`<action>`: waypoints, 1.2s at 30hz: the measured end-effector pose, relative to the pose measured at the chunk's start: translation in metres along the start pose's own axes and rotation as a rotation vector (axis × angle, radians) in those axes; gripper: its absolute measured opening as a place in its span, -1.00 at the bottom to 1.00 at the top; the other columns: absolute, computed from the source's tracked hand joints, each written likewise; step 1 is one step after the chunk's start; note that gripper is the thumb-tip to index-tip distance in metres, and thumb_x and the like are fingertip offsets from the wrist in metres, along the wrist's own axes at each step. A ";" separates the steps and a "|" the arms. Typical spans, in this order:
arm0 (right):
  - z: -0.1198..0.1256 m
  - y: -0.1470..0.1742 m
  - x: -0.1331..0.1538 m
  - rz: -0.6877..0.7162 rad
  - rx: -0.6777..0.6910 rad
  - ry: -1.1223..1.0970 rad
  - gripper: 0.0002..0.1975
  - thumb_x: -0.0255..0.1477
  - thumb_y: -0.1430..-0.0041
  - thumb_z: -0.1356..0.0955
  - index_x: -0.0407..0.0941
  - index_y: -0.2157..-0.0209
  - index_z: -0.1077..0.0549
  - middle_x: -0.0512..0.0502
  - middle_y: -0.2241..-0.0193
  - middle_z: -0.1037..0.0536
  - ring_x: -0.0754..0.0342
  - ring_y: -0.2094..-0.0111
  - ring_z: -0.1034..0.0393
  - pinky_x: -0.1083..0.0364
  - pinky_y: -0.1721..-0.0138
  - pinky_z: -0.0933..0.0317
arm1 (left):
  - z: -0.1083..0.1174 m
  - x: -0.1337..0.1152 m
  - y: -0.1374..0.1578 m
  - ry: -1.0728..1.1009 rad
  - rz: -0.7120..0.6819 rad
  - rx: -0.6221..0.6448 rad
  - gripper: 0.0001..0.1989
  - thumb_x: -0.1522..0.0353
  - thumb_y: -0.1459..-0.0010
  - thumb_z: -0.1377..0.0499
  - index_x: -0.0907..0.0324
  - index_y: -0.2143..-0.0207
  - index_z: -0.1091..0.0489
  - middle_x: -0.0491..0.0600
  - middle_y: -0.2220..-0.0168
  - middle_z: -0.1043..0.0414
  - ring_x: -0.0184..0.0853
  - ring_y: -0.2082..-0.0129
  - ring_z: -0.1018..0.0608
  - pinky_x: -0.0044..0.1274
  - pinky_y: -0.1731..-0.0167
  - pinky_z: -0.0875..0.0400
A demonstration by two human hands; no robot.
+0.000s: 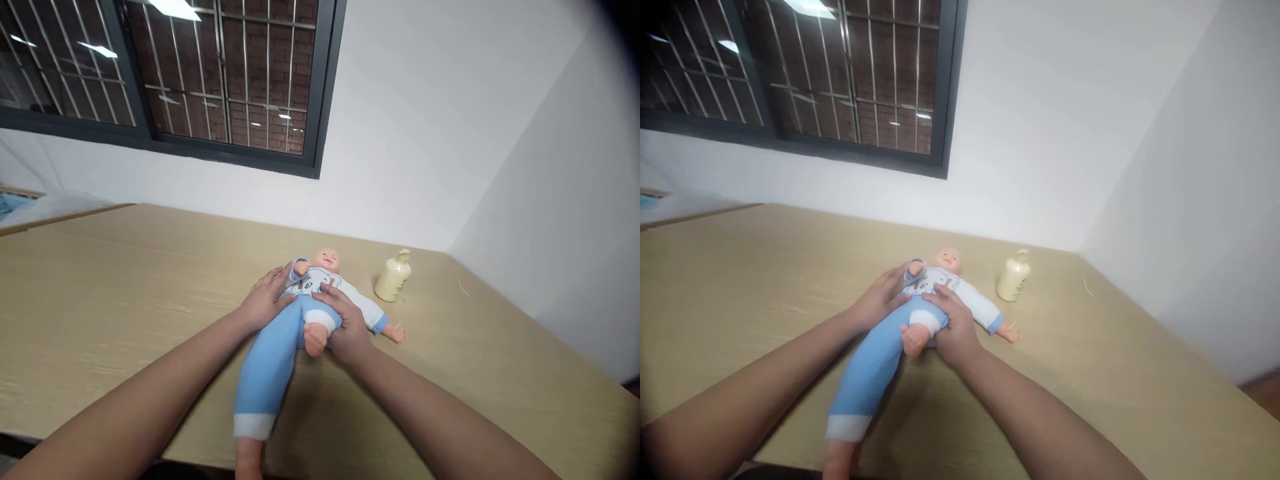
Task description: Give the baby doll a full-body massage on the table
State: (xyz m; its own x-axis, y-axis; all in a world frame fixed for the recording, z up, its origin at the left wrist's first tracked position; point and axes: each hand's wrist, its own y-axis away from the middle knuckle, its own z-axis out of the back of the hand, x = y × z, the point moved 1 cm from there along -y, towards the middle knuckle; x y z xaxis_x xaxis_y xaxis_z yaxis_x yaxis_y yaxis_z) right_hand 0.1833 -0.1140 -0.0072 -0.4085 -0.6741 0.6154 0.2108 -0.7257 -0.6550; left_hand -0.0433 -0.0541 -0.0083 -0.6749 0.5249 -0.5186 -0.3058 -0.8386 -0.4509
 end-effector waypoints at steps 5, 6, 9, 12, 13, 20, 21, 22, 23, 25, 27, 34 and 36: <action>0.003 0.000 0.007 0.069 0.010 0.069 -0.51 -0.42 -0.04 -0.45 -0.01 -0.06 -0.49 -0.20 -0.12 -0.44 -0.13 -0.14 -0.34 -0.18 -0.20 -0.18 | -0.002 0.002 0.002 0.034 -0.005 0.022 -0.25 0.11 -0.27 -0.06 0.05 -0.41 0.16 0.09 -0.35 -0.08 -0.09 -0.31 -0.20 -0.24 -0.24 -0.12; 0.004 0.002 0.011 0.105 0.017 0.090 -0.49 -0.43 -0.04 -0.45 -0.01 -0.07 -0.47 -0.20 -0.12 -0.43 -0.13 -0.13 -0.34 -0.17 -0.19 -0.20 | -0.001 0.003 0.002 0.032 0.021 0.009 -0.22 0.09 -0.25 -0.07 0.07 -0.41 0.17 0.11 -0.35 -0.07 -0.07 -0.31 -0.19 -0.23 -0.24 -0.13; 0.007 0.011 0.027 0.247 0.075 0.132 -0.47 -0.42 -0.04 -0.43 0.03 -0.10 -0.44 -0.18 -0.13 -0.40 -0.12 -0.13 -0.32 -0.15 -0.15 -0.23 | 0.002 0.007 0.003 -0.001 0.139 -0.044 -0.06 0.02 -0.14 -0.17 0.16 -0.40 0.20 0.19 -0.35 -0.05 0.02 -0.32 -0.16 -0.19 -0.23 -0.12; 0.007 0.022 0.041 0.370 0.209 0.163 -0.42 -0.45 -0.01 -0.40 0.09 -0.13 -0.40 -0.13 -0.20 -0.31 -0.14 -0.17 -0.26 -0.18 -0.15 -0.21 | 0.008 0.012 0.003 -0.043 0.294 -0.112 0.08 -0.05 0.02 -0.27 0.18 -0.38 0.17 0.24 -0.33 -0.07 0.11 -0.31 -0.18 -0.18 -0.21 -0.13; 0.007 0.025 0.045 0.404 0.262 0.173 -0.38 -0.47 0.01 -0.39 0.12 -0.14 -0.39 -0.11 -0.25 -0.26 -0.15 -0.19 -0.23 -0.20 -0.16 -0.18 | 0.010 0.013 0.003 -0.056 0.338 -0.133 0.11 -0.06 0.06 -0.30 0.18 -0.37 0.15 0.25 -0.33 -0.07 0.12 -0.31 -0.18 -0.19 -0.22 -0.13; -0.005 0.041 0.064 0.545 0.519 0.382 -0.28 -0.48 0.02 -0.41 0.24 -0.19 -0.28 -0.09 -0.34 -0.11 -0.29 -0.30 -0.03 -0.40 -0.23 0.09 | 0.009 0.021 0.002 -0.098 0.513 -0.147 0.26 -0.17 0.17 -0.29 0.30 -0.35 0.22 0.41 -0.34 0.05 0.16 -0.35 -0.04 -0.13 -0.24 -0.02; -0.008 0.043 0.065 0.570 0.506 0.415 -0.33 -0.44 -0.02 -0.41 0.22 -0.18 -0.28 -0.12 -0.33 -0.14 -0.30 -0.30 -0.04 -0.41 -0.22 0.09 | 0.008 0.023 0.002 -0.092 0.514 -0.142 0.26 -0.18 0.17 -0.28 0.30 -0.35 0.23 0.41 -0.34 0.05 0.16 -0.35 -0.04 -0.13 -0.24 -0.02; -0.010 0.044 0.065 0.594 0.480 0.436 -0.38 -0.42 -0.06 -0.40 0.20 -0.17 -0.30 -0.13 -0.31 -0.17 -0.30 -0.28 -0.06 -0.42 -0.22 0.08 | 0.007 0.025 0.002 -0.081 0.508 -0.140 0.26 -0.18 0.17 -0.28 0.30 -0.36 0.24 0.40 -0.35 0.06 0.15 -0.35 -0.04 -0.13 -0.24 -0.04; -0.011 0.044 0.065 0.615 0.442 0.437 -0.45 -0.41 -0.10 -0.39 0.18 -0.14 -0.32 -0.14 -0.28 -0.22 -0.28 -0.27 -0.09 -0.41 -0.21 0.05 | 0.006 0.026 0.002 -0.068 0.493 -0.140 0.26 -0.18 0.16 -0.28 0.29 -0.36 0.25 0.40 -0.35 0.07 0.14 -0.36 -0.04 -0.13 -0.24 -0.05; -0.011 0.041 0.062 0.625 0.335 0.368 -0.53 -0.45 -0.13 -0.36 0.11 -0.09 -0.38 -0.16 -0.20 -0.30 -0.21 -0.21 -0.19 -0.32 -0.19 -0.08 | 0.005 0.029 0.001 -0.044 0.438 -0.146 0.25 -0.17 0.13 -0.27 0.29 -0.37 0.27 0.38 -0.36 0.10 0.12 -0.36 -0.02 -0.15 -0.25 -0.04; -0.007 0.035 0.055 0.552 0.232 0.266 -0.53 -0.51 -0.12 -0.34 0.06 -0.08 -0.40 -0.19 -0.16 -0.32 -0.14 -0.16 -0.25 -0.20 -0.14 -0.21 | 0.004 0.030 0.001 -0.040 0.367 -0.148 0.24 -0.14 0.09 -0.27 0.30 -0.37 0.30 0.38 -0.36 0.12 0.12 -0.37 0.00 -0.16 -0.26 -0.03; 0.007 0.010 0.017 0.224 0.051 0.047 -0.41 -0.64 -0.09 -0.31 0.01 -0.16 -0.36 -0.19 -0.33 -0.07 -0.11 -0.21 -0.26 -0.14 -0.18 -0.24 | 0.007 0.008 -0.001 -0.084 -0.068 -0.056 -0.10 0.06 -0.19 -0.15 0.20 -0.39 0.22 0.21 -0.35 -0.03 0.01 -0.32 -0.13 -0.15 -0.27 -0.03; 0.005 0.007 0.009 0.156 0.033 0.022 -0.42 -0.66 -0.07 -0.31 0.01 -0.13 -0.40 -0.17 -0.33 -0.10 -0.11 -0.21 -0.26 -0.15 -0.20 -0.22 | 0.007 0.001 -0.001 -0.060 -0.140 -0.017 -0.20 0.14 -0.26 -0.10 0.14 -0.40 0.21 0.14 -0.35 -0.05 -0.06 -0.31 -0.17 -0.19 -0.27 -0.06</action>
State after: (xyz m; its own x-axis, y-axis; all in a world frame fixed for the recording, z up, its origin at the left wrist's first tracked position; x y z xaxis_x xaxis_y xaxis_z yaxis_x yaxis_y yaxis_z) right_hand 0.1855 -0.1258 -0.0039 -0.3875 -0.7763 0.4972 0.3021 -0.6165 -0.7271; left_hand -0.0482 -0.0542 -0.0035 -0.6659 0.6262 -0.4055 -0.3885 -0.7551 -0.5281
